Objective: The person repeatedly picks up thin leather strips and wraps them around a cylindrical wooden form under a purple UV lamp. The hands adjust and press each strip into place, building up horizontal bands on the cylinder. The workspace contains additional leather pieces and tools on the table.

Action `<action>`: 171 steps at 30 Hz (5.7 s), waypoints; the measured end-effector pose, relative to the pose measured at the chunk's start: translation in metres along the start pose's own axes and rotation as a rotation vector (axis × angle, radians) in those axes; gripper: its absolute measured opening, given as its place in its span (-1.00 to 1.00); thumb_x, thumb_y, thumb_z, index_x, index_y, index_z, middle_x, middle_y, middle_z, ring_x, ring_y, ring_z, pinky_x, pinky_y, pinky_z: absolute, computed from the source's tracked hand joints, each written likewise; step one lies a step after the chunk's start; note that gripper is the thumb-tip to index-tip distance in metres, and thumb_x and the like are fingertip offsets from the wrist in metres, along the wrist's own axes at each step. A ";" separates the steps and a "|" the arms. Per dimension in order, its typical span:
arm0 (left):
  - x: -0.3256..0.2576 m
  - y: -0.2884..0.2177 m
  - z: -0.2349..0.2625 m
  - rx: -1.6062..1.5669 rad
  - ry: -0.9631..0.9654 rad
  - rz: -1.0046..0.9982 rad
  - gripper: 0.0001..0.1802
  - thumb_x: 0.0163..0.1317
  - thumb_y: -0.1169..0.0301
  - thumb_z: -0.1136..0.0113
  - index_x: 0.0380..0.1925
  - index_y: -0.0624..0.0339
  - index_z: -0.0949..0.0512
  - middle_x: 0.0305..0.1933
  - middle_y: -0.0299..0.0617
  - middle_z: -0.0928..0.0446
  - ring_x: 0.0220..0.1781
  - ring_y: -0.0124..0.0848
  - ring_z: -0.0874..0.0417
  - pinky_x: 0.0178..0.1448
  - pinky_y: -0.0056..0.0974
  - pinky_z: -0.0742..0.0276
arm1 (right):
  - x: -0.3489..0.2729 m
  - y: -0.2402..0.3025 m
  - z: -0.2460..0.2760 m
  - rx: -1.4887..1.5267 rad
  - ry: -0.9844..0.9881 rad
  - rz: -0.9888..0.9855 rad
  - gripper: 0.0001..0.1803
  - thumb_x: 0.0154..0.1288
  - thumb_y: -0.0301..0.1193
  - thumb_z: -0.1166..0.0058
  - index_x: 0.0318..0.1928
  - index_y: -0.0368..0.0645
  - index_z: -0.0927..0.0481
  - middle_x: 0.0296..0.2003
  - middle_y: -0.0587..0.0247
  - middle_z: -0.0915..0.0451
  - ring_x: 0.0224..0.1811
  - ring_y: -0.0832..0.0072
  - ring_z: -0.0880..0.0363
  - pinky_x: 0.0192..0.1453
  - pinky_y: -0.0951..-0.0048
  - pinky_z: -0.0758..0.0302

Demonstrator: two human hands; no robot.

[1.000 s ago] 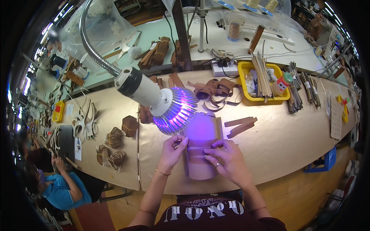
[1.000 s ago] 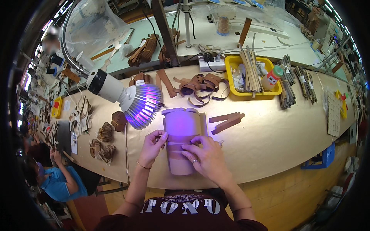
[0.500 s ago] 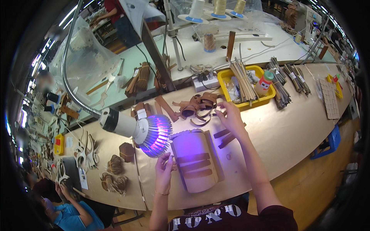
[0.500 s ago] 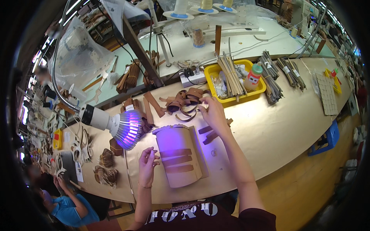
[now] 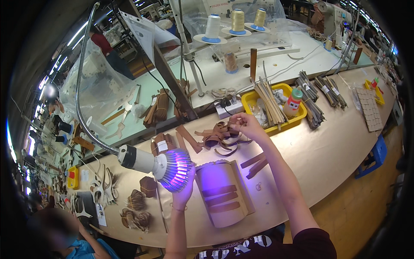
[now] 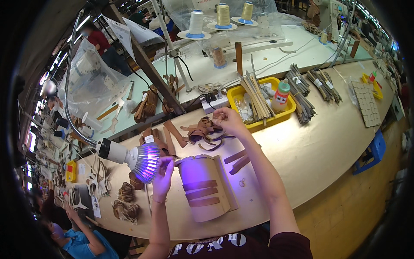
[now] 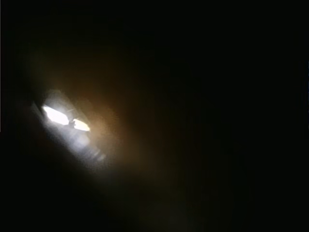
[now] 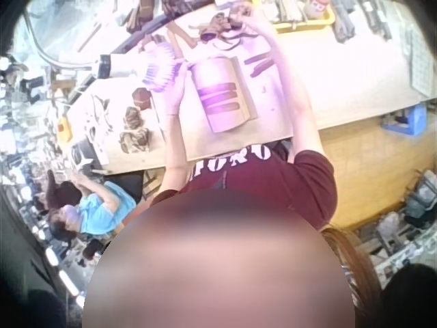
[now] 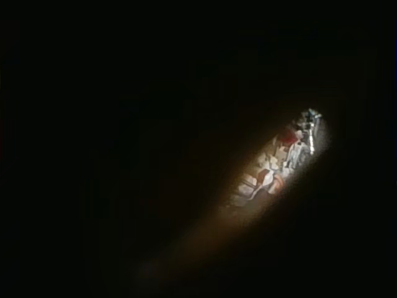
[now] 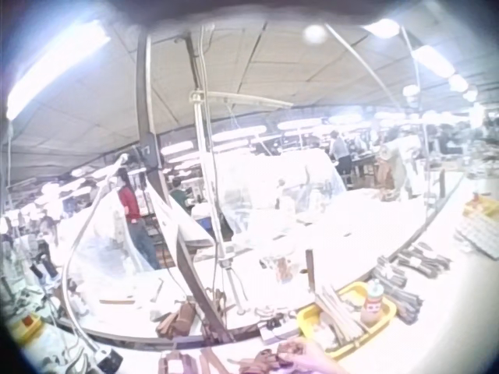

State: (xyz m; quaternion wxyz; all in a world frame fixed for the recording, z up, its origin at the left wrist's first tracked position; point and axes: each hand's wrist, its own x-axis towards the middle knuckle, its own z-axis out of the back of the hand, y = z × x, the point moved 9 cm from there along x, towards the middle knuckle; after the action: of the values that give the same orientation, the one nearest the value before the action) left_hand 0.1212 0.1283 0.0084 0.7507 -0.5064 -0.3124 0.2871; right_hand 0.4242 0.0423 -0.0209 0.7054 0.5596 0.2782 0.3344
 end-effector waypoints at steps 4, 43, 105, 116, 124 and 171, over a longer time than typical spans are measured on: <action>0.039 -0.006 -0.020 0.002 0.106 0.063 -0.82 0.35 0.41 -0.12 -0.09 0.21 -0.46 -0.16 -0.29 -0.50 -0.10 -0.53 -0.51 0.03 -0.41 -0.45 | 0.012 0.000 0.014 0.243 -0.055 0.063 -0.76 0.22 -0.50 -0.20 -0.11 -0.30 -0.57 -0.39 0.39 -0.59 -0.37 0.69 -0.49 -0.24 0.59 -0.48; 0.140 0.013 -0.103 0.493 0.311 -0.437 -0.59 0.18 0.22 -0.24 0.01 0.11 -0.54 0.10 0.06 -0.47 0.19 -0.08 -0.47 0.24 -0.09 -0.36 | -0.067 0.029 -0.035 -0.360 0.129 0.380 -0.79 0.24 -0.29 -0.19 -0.13 -0.02 -0.60 0.11 0.20 -0.40 0.18 0.35 -0.37 0.16 0.26 -0.38; -0.026 -0.048 0.037 -0.690 -0.081 0.204 -0.89 0.31 0.48 -0.15 -0.29 0.31 -0.57 -0.36 -0.17 -0.66 -0.40 -0.45 -0.70 -0.26 -0.36 -0.68 | -0.133 0.160 -0.069 0.239 0.365 0.001 -0.72 0.25 -0.62 -0.12 -0.03 -0.32 -0.46 -0.29 0.16 -0.62 -0.25 0.51 -0.66 -0.08 0.54 -0.59; -0.030 -0.043 0.022 -0.650 0.069 0.245 -0.78 0.37 0.43 -0.06 -0.09 0.30 -0.57 -0.17 -0.14 -0.65 -0.19 -0.40 -0.71 -0.09 -0.34 -0.69 | -0.130 0.149 -0.056 0.203 0.360 0.043 -0.60 0.25 -0.53 -0.11 0.09 -0.17 -0.38 -0.26 0.25 -0.63 -0.19 0.54 -0.66 -0.46 0.59 -0.66; -0.034 -0.041 0.009 -0.692 0.137 0.227 -0.80 0.38 0.50 0.00 -0.10 0.33 -0.55 -0.11 -0.09 -0.63 -0.13 -0.29 -0.71 -0.03 -0.24 -0.70 | -0.128 0.144 -0.048 0.189 0.321 0.059 -0.49 0.23 -0.60 -0.08 0.18 -0.18 -0.30 -0.25 0.20 -0.61 -0.18 0.51 -0.65 -0.34 0.52 -0.70; -0.041 -0.092 0.036 0.063 -0.349 -0.206 -0.81 -0.03 0.62 -0.40 -0.35 0.28 -0.64 -0.40 -0.15 -0.63 -0.43 -0.44 -0.61 -0.36 -0.36 -0.50 | -0.134 0.180 -0.045 -0.353 0.301 0.537 -0.77 0.14 -0.61 -0.20 -0.14 -0.23 -0.64 -0.33 0.22 -0.59 -0.35 0.51 -0.64 -0.42 0.53 -0.69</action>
State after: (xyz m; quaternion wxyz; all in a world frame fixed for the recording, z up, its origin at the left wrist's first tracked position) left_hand 0.0778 0.0887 0.0983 0.7260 -0.3908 -0.4787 0.3018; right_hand 0.2782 -0.0084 0.1469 0.6293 0.4266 0.1599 0.6296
